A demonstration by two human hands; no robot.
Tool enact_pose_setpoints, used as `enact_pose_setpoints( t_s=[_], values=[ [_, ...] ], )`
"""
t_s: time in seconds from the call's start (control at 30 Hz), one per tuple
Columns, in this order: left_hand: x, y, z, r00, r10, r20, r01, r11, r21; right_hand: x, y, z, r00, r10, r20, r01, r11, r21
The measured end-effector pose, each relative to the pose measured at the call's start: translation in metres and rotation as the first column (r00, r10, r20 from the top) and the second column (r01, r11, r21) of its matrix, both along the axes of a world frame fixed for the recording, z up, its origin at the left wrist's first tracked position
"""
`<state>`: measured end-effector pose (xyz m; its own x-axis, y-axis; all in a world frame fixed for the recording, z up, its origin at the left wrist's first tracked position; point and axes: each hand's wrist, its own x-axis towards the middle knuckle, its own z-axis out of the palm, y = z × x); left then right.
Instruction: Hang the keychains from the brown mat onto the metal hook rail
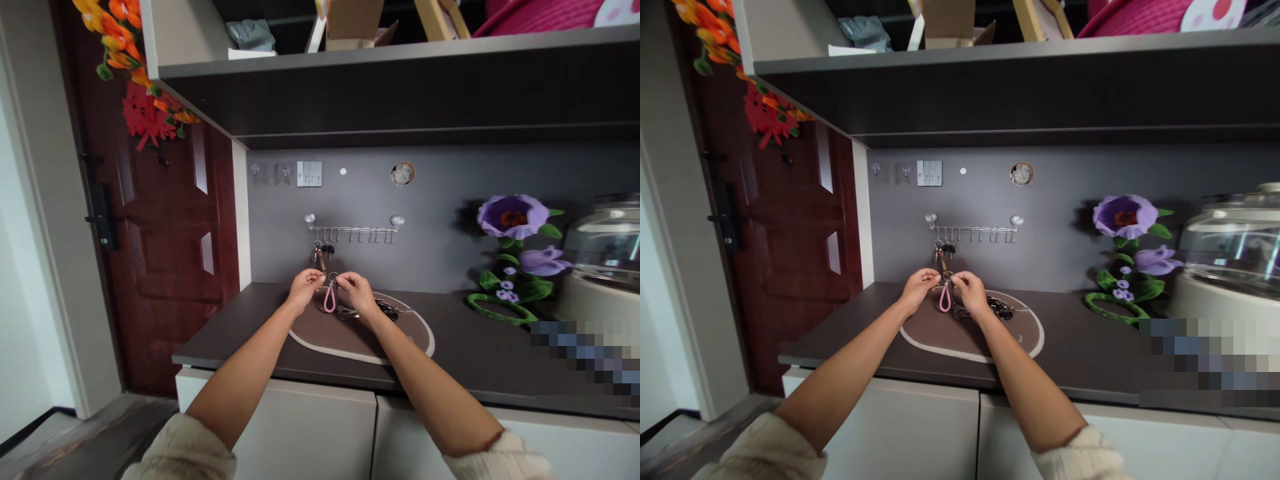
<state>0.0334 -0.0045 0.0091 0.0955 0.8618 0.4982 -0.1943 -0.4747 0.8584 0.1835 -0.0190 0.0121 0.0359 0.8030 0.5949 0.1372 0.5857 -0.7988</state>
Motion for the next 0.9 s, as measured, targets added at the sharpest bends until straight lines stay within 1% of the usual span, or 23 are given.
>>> enact_pose_setpoints(
  t_s=[0.13,0.27,0.4,0.47,0.57,0.67,0.77,0.9],
  values=[
    [0.001,0.002,-0.004,0.991,0.07,-0.113,-0.069,0.998,0.014,-0.001,0.001,0.005,0.994,0.028,-0.106,-0.032,0.999,-0.032],
    [0.002,0.003,-0.008,0.954,0.155,-0.257,-0.134,0.986,0.096,-0.001,0.003,0.022,0.978,0.023,-0.207,-0.04,0.996,-0.08],
    [0.003,0.005,-0.014,0.892,0.225,-0.392,-0.16,0.969,0.19,0.001,0.014,0.045,0.976,-0.092,-0.196,0.063,0.987,-0.15],
    [0.003,0.007,-0.018,0.863,0.244,-0.441,-0.158,0.962,0.224,0.001,0.022,0.057,0.971,-0.131,-0.201,0.091,0.977,-0.193],
    [0.002,0.01,-0.023,0.828,0.274,-0.489,-0.149,0.949,0.279,-0.001,0.035,0.074,0.96,-0.154,-0.234,0.099,0.968,-0.231],
    [0.002,0.012,-0.026,0.802,0.295,-0.52,-0.135,0.937,0.324,-0.004,0.047,0.087,0.942,-0.227,-0.248,0.157,0.949,-0.275],
    [0.002,0.013,-0.026,0.779,0.31,-0.545,-0.138,0.932,0.334,-0.006,0.062,0.093,0.927,-0.3,-0.225,0.229,0.929,-0.292],
    [0.003,0.015,-0.026,0.743,0.347,-0.572,-0.15,0.92,0.363,-0.008,0.086,0.089,0.912,-0.379,-0.158,0.327,0.903,-0.278]
  ],
)
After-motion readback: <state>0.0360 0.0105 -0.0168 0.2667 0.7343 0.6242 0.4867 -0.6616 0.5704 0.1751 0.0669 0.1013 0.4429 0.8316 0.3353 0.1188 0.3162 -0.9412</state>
